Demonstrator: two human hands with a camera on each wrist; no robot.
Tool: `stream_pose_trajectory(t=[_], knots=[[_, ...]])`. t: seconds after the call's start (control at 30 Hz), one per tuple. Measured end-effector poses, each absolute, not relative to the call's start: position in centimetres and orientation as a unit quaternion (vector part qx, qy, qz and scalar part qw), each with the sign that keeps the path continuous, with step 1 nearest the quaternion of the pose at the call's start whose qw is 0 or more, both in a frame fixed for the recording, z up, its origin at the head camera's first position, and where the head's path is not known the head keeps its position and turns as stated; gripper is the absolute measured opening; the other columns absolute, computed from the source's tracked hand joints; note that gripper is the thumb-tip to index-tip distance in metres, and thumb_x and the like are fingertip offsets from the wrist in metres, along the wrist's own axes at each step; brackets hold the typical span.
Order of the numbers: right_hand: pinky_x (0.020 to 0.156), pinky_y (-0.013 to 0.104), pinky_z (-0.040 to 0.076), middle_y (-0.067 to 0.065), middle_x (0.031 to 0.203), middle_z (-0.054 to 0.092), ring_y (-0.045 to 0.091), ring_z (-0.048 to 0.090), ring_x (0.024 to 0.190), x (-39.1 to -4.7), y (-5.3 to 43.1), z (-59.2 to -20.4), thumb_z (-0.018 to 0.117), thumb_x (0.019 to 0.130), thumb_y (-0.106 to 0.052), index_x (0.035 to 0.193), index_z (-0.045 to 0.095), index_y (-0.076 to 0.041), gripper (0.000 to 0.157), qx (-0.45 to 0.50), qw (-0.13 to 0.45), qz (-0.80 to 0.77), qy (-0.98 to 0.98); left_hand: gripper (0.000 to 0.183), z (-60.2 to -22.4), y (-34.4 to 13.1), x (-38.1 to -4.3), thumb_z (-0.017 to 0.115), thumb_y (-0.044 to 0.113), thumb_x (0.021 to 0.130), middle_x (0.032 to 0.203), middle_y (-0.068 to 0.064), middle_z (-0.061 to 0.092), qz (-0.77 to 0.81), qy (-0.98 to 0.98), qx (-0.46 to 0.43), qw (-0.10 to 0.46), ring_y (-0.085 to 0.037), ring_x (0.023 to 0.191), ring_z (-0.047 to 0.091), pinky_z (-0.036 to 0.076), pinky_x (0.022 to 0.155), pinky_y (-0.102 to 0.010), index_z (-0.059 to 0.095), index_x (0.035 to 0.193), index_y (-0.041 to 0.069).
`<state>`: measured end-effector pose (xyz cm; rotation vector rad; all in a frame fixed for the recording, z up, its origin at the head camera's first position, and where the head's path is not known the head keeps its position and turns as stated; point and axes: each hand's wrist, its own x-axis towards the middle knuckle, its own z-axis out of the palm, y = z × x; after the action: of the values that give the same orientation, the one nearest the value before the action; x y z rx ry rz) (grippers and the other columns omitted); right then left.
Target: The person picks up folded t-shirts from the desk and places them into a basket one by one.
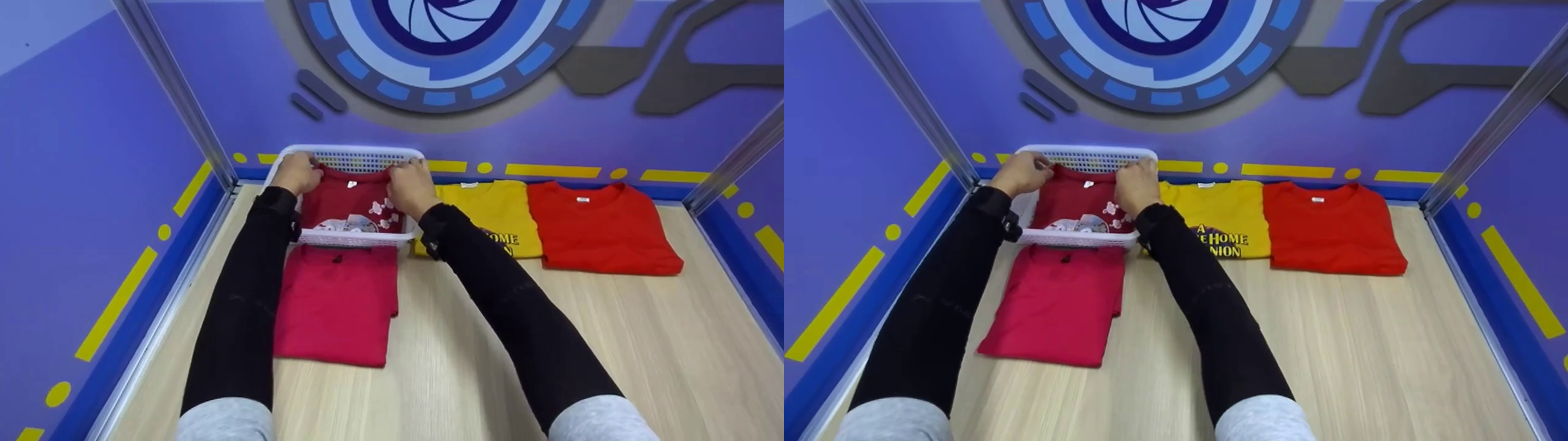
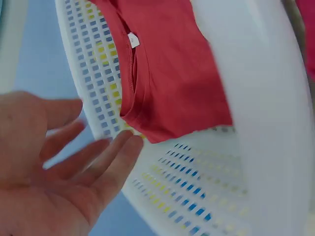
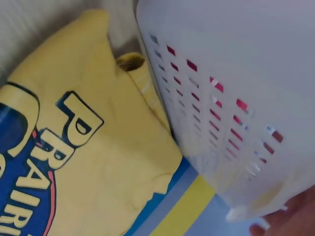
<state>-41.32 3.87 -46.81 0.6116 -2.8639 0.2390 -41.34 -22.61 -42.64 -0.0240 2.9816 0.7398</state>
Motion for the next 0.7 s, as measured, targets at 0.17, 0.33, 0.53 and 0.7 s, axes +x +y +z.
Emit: stream_pose_trajectory(t=[0.17,0.33,0.53,0.7], knots=[[0.105,0.053,0.057,0.015,0.103,0.081,0.038,0.075,0.105,-39.8,3.5,-47.0,0.062,0.106,-0.016,0.099,0.081,-0.003,0.024,0.298,0.051,0.108,-0.947,0.035,-42.1,-21.6,-39.3,0.064,0.028,0.108,0.138,-0.021,0.072,0.176,0.97,0.068,0.151,-0.036,0.116,0.07,0.057,0.102,-0.047,0.076,0.13,0.003],[0.099,0.047,0.062,0.01,0.087,0.073,0.031,0.074,0.092,-38.6,3.5,-46.3,0.056,0.113,-0.027,0.09,0.076,-0.008,0.036,0.321,-0.065,0.112,-0.938,0.033,-42.8,-20.5,-37.9,0.069,0.031,0.106,0.128,-0.013,0.076,0.157,0.96,0.092,0.212,-0.024,0.096,0.074,0.057,0.079,-0.033,0.079,0.128,0.009],[0.106,0.047,0.054,0.006,0.082,0.049,0.03,0.066,0.096,-38.0,3.6,-45.9,0.032,0.12,-0.048,0.081,0.053,-0.015,0.055,0.315,-0.196,0.094,-0.924,0.027,-44.3,-20.7,-37.3,0.068,0.025,0.1,0.115,-0.008,0.076,0.153,0.955,0.113,0.226,-0.015,0.088,0.06,0.049,0.077,-0.028,0.083,0.115,0.009],[0.127,0.048,0.044,0.014,0.126,0.066,0.03,0.064,0.129,-38.1,3.1,-45.6,0.024,0.119,-0.053,0.114,0.068,-0.01,0.062,0.292,-0.248,0.103,-0.918,0.029,-45.0,-21.4,-37.2,0.068,0.025,0.101,0.133,-0.011,0.078,0.147,0.957,0.11,0.224,-0.024,0.117,0.067,0.053,0.106,-0.04,0.085,0.119,0.01]])
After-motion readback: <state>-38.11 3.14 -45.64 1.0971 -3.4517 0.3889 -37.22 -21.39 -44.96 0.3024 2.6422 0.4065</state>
